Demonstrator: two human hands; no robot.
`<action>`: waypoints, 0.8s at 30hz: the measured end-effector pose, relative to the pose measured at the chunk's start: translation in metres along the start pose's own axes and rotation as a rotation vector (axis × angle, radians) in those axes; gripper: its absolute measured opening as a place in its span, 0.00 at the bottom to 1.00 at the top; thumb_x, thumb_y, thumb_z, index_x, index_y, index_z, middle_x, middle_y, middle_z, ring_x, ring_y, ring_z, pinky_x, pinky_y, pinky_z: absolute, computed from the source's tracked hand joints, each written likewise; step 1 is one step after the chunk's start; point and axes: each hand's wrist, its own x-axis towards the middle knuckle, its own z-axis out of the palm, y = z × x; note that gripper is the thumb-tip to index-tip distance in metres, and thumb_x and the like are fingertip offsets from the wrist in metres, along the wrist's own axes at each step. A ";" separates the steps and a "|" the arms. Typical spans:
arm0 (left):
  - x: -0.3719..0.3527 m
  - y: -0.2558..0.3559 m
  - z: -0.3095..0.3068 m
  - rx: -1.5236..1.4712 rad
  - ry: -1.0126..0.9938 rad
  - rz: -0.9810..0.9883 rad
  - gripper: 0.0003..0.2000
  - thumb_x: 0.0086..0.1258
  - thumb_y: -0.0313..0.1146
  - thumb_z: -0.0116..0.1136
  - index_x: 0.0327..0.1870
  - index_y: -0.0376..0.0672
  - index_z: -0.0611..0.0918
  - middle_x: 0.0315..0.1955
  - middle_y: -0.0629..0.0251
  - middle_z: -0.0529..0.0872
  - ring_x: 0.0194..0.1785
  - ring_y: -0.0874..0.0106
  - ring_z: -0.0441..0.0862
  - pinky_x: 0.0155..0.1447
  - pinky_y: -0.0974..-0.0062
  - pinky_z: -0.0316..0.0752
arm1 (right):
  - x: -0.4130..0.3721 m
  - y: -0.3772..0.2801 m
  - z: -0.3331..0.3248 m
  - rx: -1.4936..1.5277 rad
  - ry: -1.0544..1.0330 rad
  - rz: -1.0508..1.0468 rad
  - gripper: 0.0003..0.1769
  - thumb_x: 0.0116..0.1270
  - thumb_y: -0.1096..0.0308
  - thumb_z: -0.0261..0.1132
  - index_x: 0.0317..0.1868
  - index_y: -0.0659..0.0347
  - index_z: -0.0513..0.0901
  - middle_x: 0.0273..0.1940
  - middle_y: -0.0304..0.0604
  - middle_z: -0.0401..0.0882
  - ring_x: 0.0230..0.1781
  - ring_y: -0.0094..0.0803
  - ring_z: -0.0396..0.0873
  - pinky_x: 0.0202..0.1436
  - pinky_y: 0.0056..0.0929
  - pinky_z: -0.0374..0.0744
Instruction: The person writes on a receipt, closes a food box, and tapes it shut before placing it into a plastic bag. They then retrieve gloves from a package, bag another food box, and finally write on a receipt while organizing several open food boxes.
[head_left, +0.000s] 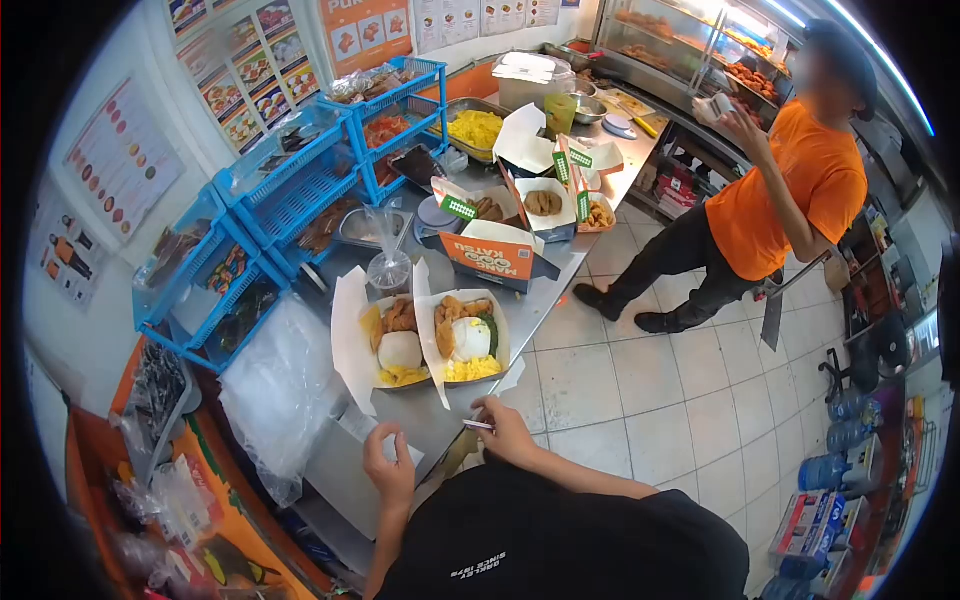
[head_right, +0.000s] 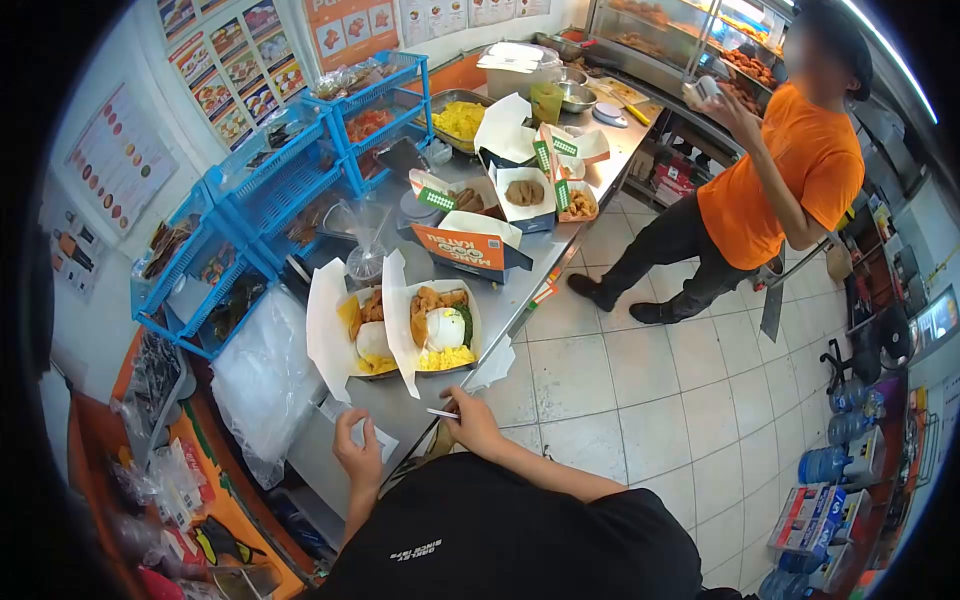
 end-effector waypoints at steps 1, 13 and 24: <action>-0.002 0.009 0.000 -0.208 0.006 -0.227 0.06 0.64 0.27 0.58 0.27 0.36 0.81 0.19 0.59 0.80 0.23 0.62 0.77 0.47 0.65 0.73 | -0.001 0.006 0.000 -0.069 -0.049 -0.029 0.13 0.66 0.61 0.61 0.30 0.64 0.77 0.22 0.55 0.74 0.23 0.51 0.76 0.28 0.42 0.71; -0.004 -0.005 -0.017 -0.104 -0.126 0.044 0.05 0.65 0.27 0.54 0.31 0.37 0.81 0.26 0.61 0.82 0.36 0.61 0.80 0.55 0.63 0.68 | -0.010 -0.042 -0.007 0.018 -0.151 -0.073 0.13 0.66 0.63 0.62 0.30 0.65 0.78 0.22 0.56 0.73 0.22 0.52 0.74 0.27 0.40 0.70; -0.025 -0.054 -0.058 -0.082 0.066 -0.369 0.20 0.62 0.19 0.50 0.58 0.36 0.71 0.59 0.52 0.66 0.40 0.71 0.78 0.44 0.77 0.72 | -0.024 -0.043 0.014 0.043 -0.240 0.032 0.15 0.69 0.64 0.59 0.27 0.68 0.74 0.17 0.49 0.65 0.18 0.27 0.60 0.24 0.31 0.65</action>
